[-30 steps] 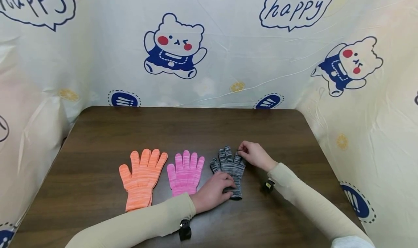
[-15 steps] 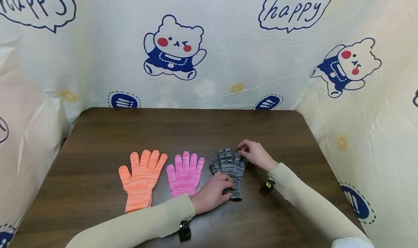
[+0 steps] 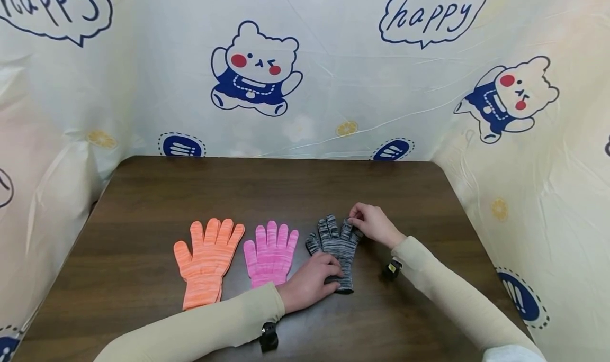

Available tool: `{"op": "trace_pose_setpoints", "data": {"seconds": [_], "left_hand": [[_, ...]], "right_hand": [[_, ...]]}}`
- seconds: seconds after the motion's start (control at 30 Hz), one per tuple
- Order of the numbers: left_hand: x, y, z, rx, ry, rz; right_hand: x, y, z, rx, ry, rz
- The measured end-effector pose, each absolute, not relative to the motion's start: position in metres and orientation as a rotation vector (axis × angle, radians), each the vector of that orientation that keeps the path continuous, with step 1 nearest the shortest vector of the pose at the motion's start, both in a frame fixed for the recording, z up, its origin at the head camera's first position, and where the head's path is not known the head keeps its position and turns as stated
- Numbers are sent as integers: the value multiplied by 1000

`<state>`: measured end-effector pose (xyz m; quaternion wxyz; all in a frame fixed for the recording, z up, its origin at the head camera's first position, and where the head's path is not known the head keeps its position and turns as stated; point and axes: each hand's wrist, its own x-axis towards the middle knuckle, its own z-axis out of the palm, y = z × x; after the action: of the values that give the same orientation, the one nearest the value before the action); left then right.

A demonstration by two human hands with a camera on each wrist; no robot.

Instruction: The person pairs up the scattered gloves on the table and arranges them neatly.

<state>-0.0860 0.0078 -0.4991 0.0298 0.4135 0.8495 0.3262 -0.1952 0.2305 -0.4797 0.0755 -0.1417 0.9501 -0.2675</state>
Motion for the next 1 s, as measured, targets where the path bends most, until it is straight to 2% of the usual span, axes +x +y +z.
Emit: {"op": "trace_pose_setpoints", "data": {"seconds": [0.17, 0.67, 1.0], "left_hand": [[-86, 8, -500, 1314, 2627, 1000], [-85, 7, -498, 1284, 2614, 973], [-85, 7, -497, 1309, 2635, 965]], "right_hand": [[-197, 234, -481, -353, 2823, -818], [-204, 216, -477, -475, 2790, -727], [-216, 192, -476, -689, 2691, -731]]}}
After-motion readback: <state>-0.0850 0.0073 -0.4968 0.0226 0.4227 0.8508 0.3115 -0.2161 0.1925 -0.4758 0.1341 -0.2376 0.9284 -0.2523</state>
